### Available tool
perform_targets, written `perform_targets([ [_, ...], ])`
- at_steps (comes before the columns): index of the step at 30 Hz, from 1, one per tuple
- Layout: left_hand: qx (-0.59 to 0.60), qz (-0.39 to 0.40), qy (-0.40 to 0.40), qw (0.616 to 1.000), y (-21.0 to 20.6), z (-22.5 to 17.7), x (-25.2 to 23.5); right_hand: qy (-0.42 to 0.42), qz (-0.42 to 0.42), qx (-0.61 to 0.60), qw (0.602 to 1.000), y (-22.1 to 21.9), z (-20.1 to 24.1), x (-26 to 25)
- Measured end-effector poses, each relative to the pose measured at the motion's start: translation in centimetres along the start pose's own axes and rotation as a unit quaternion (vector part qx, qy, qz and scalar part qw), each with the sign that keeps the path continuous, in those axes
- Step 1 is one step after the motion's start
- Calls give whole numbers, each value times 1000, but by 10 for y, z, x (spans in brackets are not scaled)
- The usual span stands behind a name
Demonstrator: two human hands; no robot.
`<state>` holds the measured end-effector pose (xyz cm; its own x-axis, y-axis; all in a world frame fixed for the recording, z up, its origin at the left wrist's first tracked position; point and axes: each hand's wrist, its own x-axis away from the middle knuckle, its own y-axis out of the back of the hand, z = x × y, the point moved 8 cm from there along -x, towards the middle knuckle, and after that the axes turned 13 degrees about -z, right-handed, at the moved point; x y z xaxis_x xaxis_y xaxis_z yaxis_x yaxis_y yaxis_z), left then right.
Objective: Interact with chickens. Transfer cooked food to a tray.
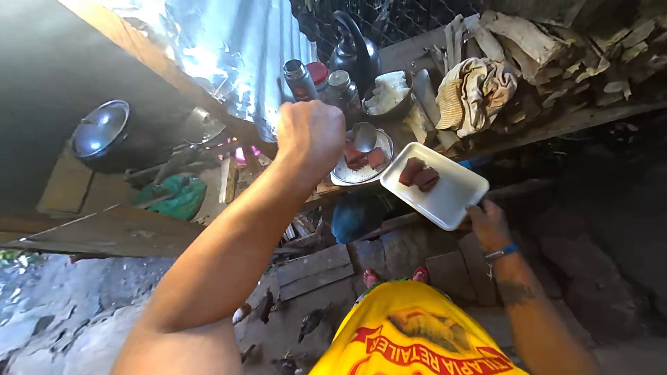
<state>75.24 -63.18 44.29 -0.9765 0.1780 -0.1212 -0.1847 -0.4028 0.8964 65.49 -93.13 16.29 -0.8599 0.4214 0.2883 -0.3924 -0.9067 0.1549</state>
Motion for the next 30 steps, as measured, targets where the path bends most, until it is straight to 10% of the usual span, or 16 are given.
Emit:
perform_targets([
  [11, 25, -10, -43, 999, -96, -37, -50, -9, -57, -44, 997, 40, -18, 11],
  [30, 36, 102, 69, 992, -80, 2, 1, -30, -61, -50, 996, 50, -30, 11],
])
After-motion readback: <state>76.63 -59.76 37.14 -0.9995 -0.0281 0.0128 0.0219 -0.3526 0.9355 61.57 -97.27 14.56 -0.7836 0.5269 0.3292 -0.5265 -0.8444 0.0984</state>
